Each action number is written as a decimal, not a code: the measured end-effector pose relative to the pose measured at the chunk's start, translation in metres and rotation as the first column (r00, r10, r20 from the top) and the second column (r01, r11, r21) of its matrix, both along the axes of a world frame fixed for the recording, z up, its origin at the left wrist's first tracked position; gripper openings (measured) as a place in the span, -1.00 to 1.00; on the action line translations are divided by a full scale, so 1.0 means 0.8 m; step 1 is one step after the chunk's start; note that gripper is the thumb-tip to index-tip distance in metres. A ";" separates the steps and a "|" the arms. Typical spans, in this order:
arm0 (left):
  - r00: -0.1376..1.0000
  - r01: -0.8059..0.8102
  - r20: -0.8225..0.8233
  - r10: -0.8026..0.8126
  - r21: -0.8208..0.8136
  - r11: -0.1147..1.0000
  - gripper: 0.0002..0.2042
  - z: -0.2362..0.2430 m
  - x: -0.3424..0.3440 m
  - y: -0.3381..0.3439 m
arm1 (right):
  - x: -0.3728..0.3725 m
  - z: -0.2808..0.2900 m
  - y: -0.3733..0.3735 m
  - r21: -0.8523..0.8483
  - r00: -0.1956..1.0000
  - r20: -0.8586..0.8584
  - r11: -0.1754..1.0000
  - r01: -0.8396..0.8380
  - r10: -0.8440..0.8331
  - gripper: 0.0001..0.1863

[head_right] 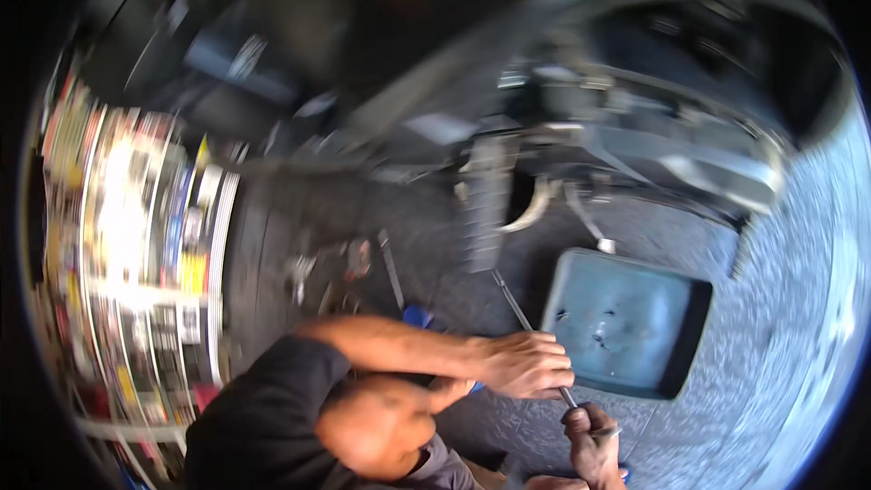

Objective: The person uses a T-wrench to loosen and remove bolts from a motorcycle engine cover, placing the bolts into a tray.

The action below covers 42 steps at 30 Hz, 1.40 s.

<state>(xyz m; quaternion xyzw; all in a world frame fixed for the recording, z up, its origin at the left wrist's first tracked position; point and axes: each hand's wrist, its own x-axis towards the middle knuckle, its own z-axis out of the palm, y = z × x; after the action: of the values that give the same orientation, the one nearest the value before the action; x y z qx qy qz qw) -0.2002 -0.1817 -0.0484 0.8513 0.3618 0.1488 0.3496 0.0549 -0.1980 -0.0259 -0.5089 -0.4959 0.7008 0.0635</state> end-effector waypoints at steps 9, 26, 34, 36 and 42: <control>0.495 -0.859 -0.089 0.864 0.098 0.502 -0.76 -0.048 -0.111 -0.225 | 0.050 0.010 -0.010 0.473 0.948 0.225 0.825 -0.308 0.224 -0.58; -0.276 -0.961 -0.314 0.908 0.092 -0.260 -0.60 -0.177 -0.314 -0.535 | 0.137 0.051 -0.046 0.335 0.815 0.553 0.849 -0.408 0.174 -0.62; -0.474 -0.869 -0.218 0.853 0.274 -0.412 -0.78 -0.184 -0.330 -0.519 | 0.154 0.093 -0.047 0.353 0.791 0.611 0.887 -0.299 0.023 -0.70; -0.549 -0.790 -0.118 0.827 0.396 -0.468 -0.87 -0.165 -0.333 -0.512 | 0.142 0.101 -0.051 0.321 0.764 0.642 0.884 -0.340 0.061 -0.70; -0.233 -0.921 0.030 0.972 0.315 -0.231 -0.87 -0.166 -0.316 -0.430 | 0.129 0.102 -0.039 0.295 0.745 0.648 0.850 -0.437 0.159 -0.71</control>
<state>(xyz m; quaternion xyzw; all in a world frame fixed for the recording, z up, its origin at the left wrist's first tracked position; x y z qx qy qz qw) -0.4533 -0.5258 -0.1812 0.2935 0.9057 0.3034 -0.0387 0.1579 -0.2289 0.0555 -0.5890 -0.7077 0.3764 -0.1027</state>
